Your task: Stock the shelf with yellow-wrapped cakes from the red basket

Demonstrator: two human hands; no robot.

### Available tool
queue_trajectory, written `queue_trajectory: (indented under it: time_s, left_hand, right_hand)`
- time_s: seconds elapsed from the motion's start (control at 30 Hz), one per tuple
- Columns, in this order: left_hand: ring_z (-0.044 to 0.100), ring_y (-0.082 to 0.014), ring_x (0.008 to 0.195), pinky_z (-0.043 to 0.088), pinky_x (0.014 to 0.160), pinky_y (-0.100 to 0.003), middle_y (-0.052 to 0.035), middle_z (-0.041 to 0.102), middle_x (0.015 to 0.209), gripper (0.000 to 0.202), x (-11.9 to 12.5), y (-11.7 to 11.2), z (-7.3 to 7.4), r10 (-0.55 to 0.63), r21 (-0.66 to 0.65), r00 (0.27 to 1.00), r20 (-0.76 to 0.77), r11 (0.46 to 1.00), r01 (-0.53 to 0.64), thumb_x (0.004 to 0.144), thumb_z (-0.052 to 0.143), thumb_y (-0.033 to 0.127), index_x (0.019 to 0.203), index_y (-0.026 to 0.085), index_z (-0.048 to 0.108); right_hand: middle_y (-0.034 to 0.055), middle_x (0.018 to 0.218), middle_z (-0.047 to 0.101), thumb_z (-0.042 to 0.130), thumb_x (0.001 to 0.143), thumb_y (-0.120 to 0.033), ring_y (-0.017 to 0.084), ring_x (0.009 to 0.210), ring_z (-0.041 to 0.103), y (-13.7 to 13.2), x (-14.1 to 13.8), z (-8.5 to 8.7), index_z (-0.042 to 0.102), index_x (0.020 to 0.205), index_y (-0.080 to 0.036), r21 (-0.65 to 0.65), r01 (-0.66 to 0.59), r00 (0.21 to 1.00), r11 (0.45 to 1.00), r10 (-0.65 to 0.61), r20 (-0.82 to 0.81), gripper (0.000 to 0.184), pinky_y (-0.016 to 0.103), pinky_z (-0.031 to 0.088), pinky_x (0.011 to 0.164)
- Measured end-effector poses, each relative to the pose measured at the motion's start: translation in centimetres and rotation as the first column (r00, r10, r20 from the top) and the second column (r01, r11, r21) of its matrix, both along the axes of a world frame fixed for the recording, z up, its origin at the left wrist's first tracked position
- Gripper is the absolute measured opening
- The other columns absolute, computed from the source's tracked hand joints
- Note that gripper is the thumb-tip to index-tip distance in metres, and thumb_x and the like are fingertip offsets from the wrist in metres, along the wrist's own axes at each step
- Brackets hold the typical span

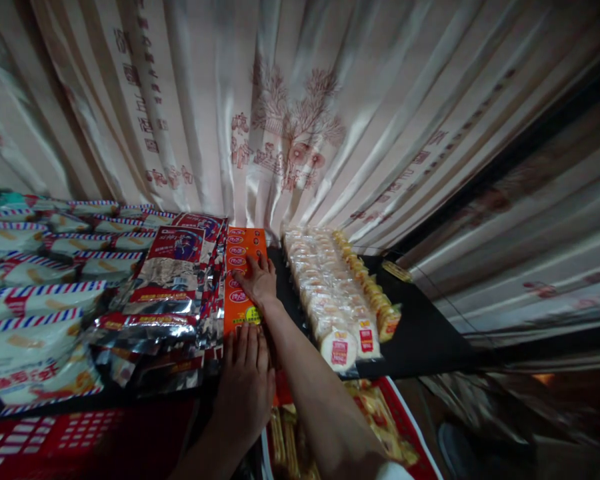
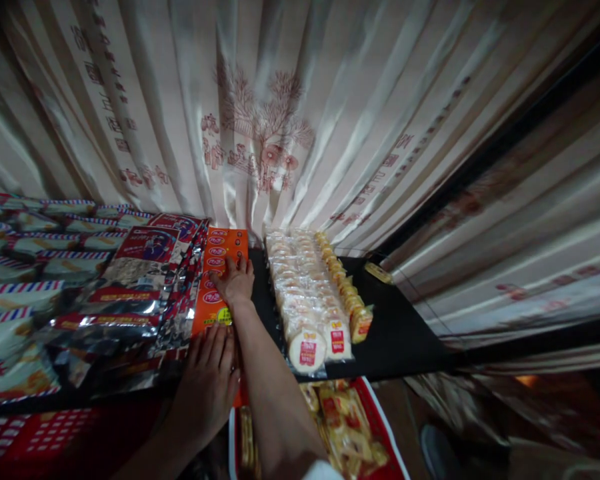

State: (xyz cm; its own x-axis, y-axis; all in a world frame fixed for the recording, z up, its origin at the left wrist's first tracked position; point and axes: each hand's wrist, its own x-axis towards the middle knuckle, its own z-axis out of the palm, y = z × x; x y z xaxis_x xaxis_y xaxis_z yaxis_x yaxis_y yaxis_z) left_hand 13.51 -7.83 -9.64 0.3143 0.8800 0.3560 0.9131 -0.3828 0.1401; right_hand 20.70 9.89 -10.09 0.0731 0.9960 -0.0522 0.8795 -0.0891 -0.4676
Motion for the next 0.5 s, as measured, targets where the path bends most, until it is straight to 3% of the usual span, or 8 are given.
queue_trajectory:
  time_s: [0.2, 0.3, 0.4, 0.5]
  left_hand:
    - [0.046, -0.0309, 0.126, 0.031, 0.107, -0.048, -0.0151, 0.055, 0.132, 0.05, 0.4, 0.0, 0.0, 0.031, -0.051, 0.999, 0.023, 0.998, -0.029, 0.085, 0.047, 0.038, 0.125, 0.009, 0.056]
    - [0.046, -0.0309, 0.126, 0.031, 0.108, -0.049, -0.0155, 0.056, 0.132, 0.051, 0.5, 0.0, 0.1, 0.057, -0.062, 0.998, 0.031, 0.997, -0.055, 0.083, 0.049, 0.038, 0.124, 0.009, 0.057]
    - [0.046, -0.0311, 0.126, 0.031, 0.108, -0.049, -0.0165, 0.056, 0.131, 0.051, 0.5, 0.1, 0.3, 0.045, -0.067, 0.998, 0.035, 0.997, -0.042, 0.083, 0.05, 0.038, 0.124, 0.008, 0.058]
    - [0.046, -0.0317, 0.125, 0.031, 0.107, -0.05, -0.0172, 0.056, 0.131, 0.051, 0.4, 0.1, 0.4, 0.032, -0.064, 0.999, 0.038, 0.997, -0.03, 0.083, 0.05, 0.038, 0.122, 0.007, 0.059]
  right_hand:
    - [0.007, 0.157, 0.017, 0.035, 0.087, -0.064, 0.031, 0.143, 0.011, 0.2, -0.3, 1.0, 0.029, 0.145, -0.03, -0.143, -0.032, 0.989, 0.989, 0.053, 0.141, 0.068, 0.048, 0.011, 0.112]
    - [0.01, 0.157, 0.016, 0.033, 0.087, -0.064, 0.032, 0.144, 0.005, 0.4, -0.5, 2.1, 0.03, 0.145, -0.026, -0.201, -0.047, 0.972, 0.978, 0.091, 0.216, 0.069, 0.052, 0.004, 0.112]
    - [0.0127, 0.157, 0.014, 0.038, 0.086, -0.061, 0.034, 0.144, 0.001, 0.7, -0.9, 3.1, 0.035, 0.143, -0.02, -0.133, -0.093, 0.951, 0.987, 0.128, 0.283, 0.07, 0.052, 0.002, 0.112]
    - [0.007, 0.156, 0.018, 0.041, 0.089, -0.05, 0.031, 0.144, 0.006, 0.9, -1.3, 3.4, 0.033, 0.144, -0.025, -0.098, -0.183, 0.951, 0.978, 0.202, 0.236, 0.061, 0.049, 0.01, 0.112]
